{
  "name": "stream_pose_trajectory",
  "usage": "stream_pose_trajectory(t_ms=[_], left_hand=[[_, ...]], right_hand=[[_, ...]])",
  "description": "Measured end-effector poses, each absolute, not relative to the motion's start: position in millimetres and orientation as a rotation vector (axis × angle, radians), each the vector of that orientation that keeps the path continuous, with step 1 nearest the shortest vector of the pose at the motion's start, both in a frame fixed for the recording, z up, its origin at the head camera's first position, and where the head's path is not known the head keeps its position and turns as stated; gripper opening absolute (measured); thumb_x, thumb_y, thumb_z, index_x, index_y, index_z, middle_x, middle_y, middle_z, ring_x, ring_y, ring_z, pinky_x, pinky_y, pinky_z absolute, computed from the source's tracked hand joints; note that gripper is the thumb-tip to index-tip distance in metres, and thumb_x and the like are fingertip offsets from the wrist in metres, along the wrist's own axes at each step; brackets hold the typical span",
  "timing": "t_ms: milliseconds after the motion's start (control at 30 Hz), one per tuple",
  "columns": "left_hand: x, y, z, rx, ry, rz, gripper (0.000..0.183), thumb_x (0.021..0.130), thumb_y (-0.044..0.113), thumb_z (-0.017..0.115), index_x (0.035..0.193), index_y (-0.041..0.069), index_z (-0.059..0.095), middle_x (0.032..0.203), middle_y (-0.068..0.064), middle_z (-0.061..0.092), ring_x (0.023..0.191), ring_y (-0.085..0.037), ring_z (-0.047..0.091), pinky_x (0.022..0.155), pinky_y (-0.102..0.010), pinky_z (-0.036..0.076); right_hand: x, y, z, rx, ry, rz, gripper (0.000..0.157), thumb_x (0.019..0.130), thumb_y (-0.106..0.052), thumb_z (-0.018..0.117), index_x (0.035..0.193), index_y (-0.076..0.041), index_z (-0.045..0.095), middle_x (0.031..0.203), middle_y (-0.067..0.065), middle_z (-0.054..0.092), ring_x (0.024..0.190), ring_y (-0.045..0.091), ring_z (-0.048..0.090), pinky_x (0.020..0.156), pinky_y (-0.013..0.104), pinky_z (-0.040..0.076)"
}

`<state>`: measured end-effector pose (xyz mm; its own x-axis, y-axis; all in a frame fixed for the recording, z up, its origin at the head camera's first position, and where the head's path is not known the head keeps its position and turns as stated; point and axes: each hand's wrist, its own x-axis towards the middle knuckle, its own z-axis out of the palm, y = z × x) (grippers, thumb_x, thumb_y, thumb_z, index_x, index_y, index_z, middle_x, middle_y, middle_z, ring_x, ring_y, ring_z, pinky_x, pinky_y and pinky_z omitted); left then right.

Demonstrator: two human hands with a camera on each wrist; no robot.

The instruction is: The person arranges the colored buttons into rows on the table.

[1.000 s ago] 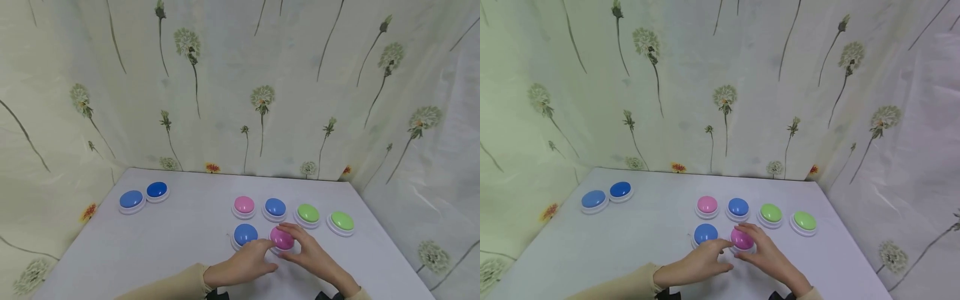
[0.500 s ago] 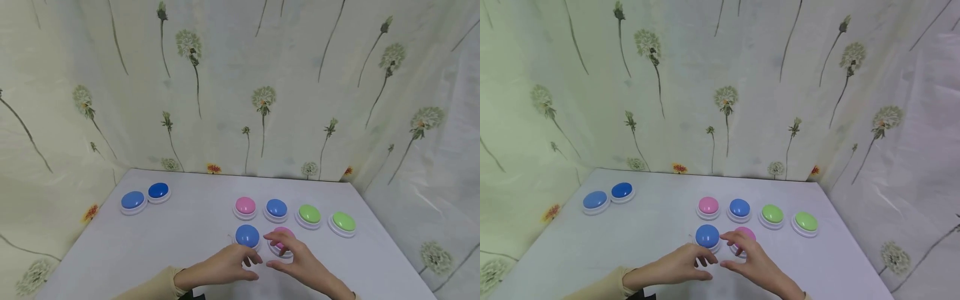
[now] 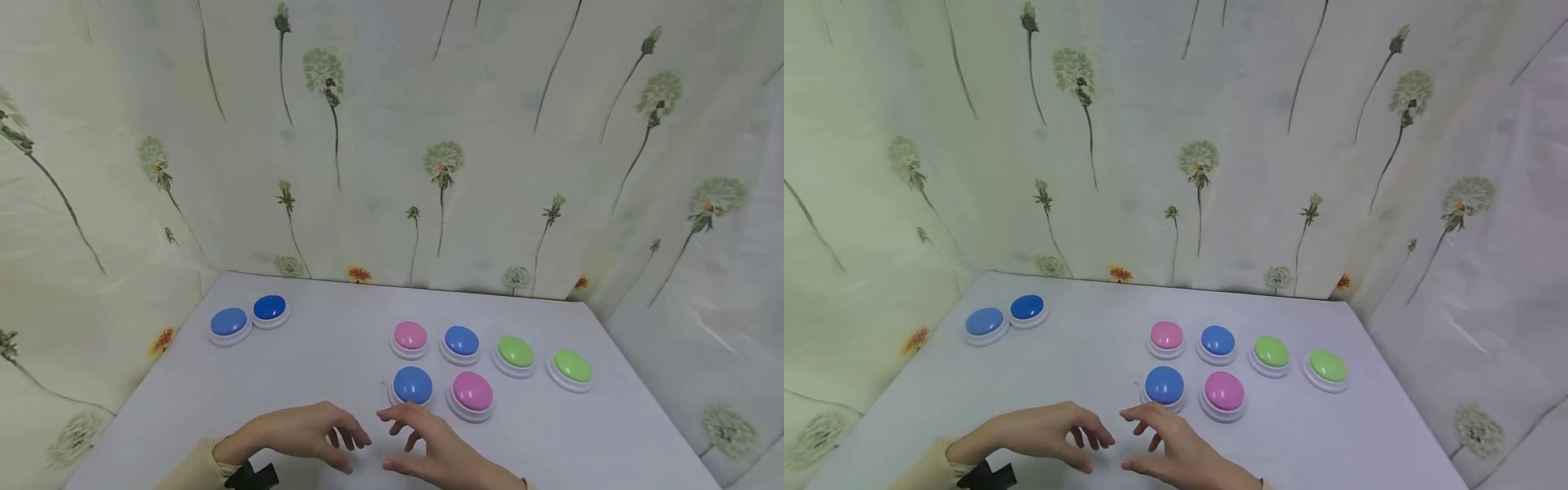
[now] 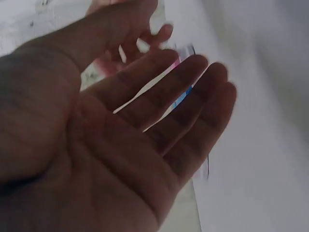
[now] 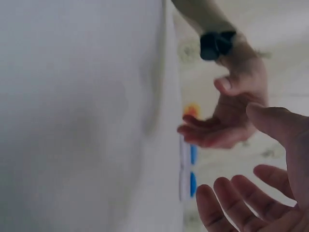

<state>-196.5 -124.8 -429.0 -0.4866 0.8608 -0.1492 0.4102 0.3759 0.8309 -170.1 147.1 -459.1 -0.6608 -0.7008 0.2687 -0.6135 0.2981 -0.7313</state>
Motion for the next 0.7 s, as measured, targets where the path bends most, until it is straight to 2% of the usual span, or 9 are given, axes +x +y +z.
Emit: stream_pose_trajectory(t_ms=[133,267,367,600,700], left_hand=[[-199,-160,-431,1.008,2.07,1.014,0.036,0.087,0.021,0.071,0.121,0.009,0.065,0.114,-0.002,0.069,0.097,-0.006,0.064,0.081,-0.02,0.052],[-202,-200,-431,0.915,2.078,1.012,0.037,0.087,0.02,0.071,0.121,0.007,0.065,0.106,-0.003,0.07,0.09,-0.006,0.064,0.076,-0.02,0.051],[-207,-229,-430,0.846,2.06,1.01,0.034,0.088,0.02,0.07,0.119,0.006,0.066,0.099,-0.003,0.07,0.086,-0.007,0.063,0.074,-0.02,0.051],[-221,-296,-435,0.692,2.163,1.005,0.022,0.09,0.022,0.067,0.105,0.007,0.07,0.089,0.0,0.069,0.074,-0.009,0.06,0.055,-0.02,0.045],[-227,-321,-438,0.588,2.245,1.022,0.019,0.09,0.023,0.066,0.1,0.007,0.069,0.087,-0.003,0.068,0.072,-0.012,0.059,0.053,-0.021,0.043]], right_hand=[[-169,117,-468,-1.359,2.346,-1.304,0.06,0.089,-0.033,0.069,0.141,-0.022,0.041,0.128,0.012,0.056,0.104,0.02,0.062,0.074,0.02,0.056],[-171,83,-476,-1.393,2.305,-1.276,0.062,0.09,-0.033,0.068,0.143,-0.02,0.038,0.128,0.012,0.055,0.106,0.017,0.062,0.075,0.016,0.054],[-176,59,-480,-1.288,2.281,-1.299,0.066,0.088,-0.035,0.069,0.144,-0.018,0.038,0.129,0.01,0.055,0.108,0.013,0.061,0.077,0.016,0.054],[-194,7,-479,-0.955,2.273,-1.438,0.071,0.084,-0.036,0.074,0.142,-0.012,0.043,0.129,0.01,0.055,0.107,0.012,0.061,0.077,0.016,0.053],[-203,-16,-477,-0.877,2.304,-1.423,0.073,0.082,-0.037,0.076,0.142,-0.013,0.043,0.13,0.008,0.056,0.105,0.01,0.061,0.076,0.015,0.052]])
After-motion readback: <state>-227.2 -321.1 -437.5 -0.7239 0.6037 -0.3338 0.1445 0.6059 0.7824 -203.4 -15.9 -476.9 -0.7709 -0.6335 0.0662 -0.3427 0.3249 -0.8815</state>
